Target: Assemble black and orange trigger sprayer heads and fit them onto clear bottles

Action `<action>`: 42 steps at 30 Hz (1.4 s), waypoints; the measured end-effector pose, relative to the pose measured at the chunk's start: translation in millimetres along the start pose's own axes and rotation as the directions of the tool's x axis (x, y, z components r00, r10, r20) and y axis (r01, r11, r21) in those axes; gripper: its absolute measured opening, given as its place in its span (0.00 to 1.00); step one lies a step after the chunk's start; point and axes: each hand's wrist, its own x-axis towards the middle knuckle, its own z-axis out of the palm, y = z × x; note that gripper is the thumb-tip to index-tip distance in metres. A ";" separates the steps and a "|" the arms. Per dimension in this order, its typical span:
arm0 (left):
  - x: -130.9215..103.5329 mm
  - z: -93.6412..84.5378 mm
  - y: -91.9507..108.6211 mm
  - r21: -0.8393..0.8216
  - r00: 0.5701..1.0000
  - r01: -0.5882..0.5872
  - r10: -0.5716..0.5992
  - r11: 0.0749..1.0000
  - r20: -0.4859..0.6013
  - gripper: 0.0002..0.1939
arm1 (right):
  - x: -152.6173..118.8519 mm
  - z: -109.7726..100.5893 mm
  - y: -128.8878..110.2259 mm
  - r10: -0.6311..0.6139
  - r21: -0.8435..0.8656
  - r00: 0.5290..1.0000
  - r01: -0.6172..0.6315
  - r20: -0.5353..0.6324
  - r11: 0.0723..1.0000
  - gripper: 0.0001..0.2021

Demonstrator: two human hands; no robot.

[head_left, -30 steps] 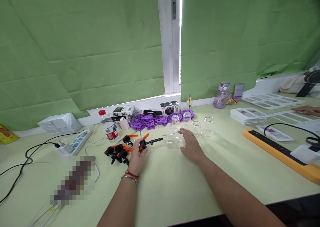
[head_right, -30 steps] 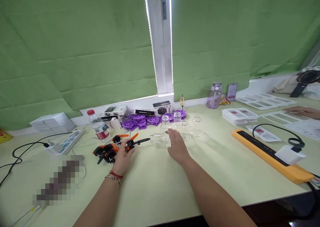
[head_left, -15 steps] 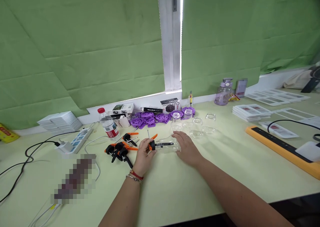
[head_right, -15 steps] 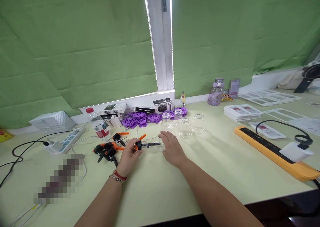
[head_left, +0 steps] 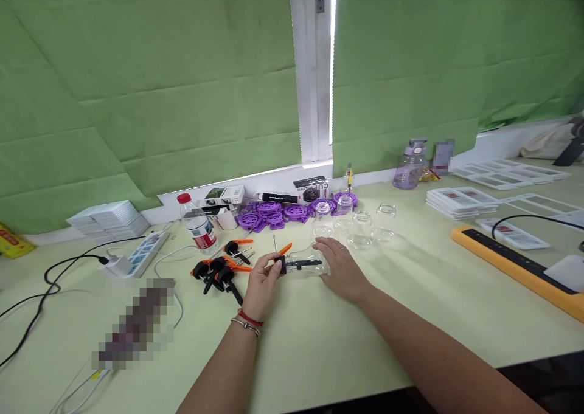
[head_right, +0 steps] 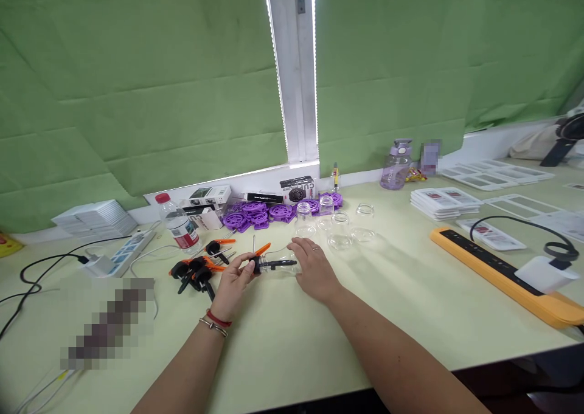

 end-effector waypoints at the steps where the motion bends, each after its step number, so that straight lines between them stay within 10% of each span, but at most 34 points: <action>1: 0.1 1.2 0.5 -0.033 0.999 0.042 -0.043 0.999 -0.034 0.18 | 0.0 0.4 -0.1 -0.006 -0.008 1.000 0.006 -0.004 1.000 0.32; 5: 0.5 4.1 3.6 -0.236 0.971 0.147 -0.186 0.961 -0.151 0.23 | 0.2 0.6 -1.0 -0.041 -0.026 0.999 0.040 -0.032 0.999 0.31; 12: -2.0 1.7 11.5 -0.435 0.932 0.353 -0.351 0.828 0.089 0.14 | 0.6 -1.9 -4.4 -0.122 -0.038 0.989 0.119 -0.087 0.992 0.29; 23: -1.3 -3.9 9.8 -0.449 0.897 0.436 -0.417 0.780 0.148 0.13 | 0.7 -6.5 -3.1 -0.196 0.102 0.976 0.205 -0.091 0.973 0.33; 42: -2.7 -5.8 11.1 -0.365 0.863 0.505 -0.458 0.782 0.213 0.10 | -3.2 -5.7 15.5 0.106 0.717 0.947 -0.300 0.302 0.630 0.43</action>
